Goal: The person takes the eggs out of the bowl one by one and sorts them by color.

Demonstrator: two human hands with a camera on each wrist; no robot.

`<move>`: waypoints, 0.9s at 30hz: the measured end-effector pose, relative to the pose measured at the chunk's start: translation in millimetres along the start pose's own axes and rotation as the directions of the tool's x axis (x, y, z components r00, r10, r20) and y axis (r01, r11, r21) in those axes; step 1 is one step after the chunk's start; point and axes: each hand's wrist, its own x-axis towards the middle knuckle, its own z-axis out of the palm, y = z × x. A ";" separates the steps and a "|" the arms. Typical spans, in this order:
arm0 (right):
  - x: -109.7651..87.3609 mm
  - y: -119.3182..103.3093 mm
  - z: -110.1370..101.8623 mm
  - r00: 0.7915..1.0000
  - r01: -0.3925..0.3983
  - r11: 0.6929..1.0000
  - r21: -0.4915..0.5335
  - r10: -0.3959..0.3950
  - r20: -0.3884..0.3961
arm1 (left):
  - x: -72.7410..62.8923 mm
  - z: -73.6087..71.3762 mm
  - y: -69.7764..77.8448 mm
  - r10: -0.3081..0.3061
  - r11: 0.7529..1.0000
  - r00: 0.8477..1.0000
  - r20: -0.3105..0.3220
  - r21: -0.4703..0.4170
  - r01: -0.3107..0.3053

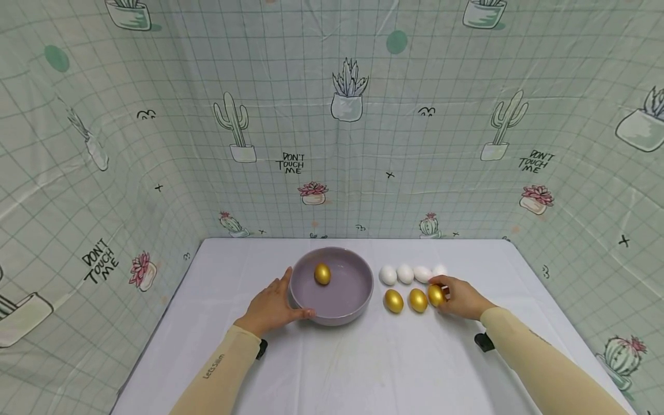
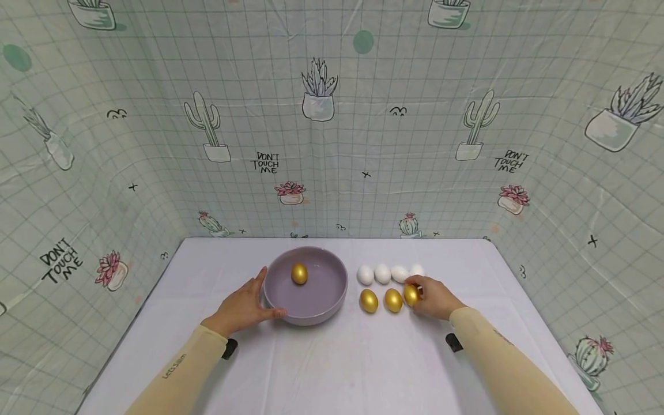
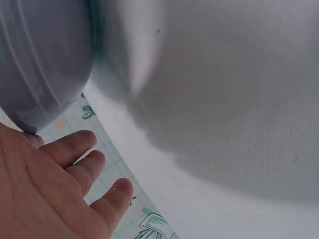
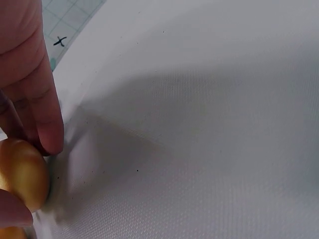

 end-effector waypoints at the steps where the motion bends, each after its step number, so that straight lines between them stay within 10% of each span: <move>1: -0.4 0.1 0.1 1.000 -0.004 1.000 0.002 0.004 0.000 | 0.1 0.1 0.1 0.000 1.000 1.000 0.001 0.002 0.000; 27: -6.4 -1.2 -18.8 1.000 0.023 0.999 -0.035 -0.024 -0.016 | -0.9 -0.9 1.6 0.026 1.000 1.000 -0.015 0.008 -0.026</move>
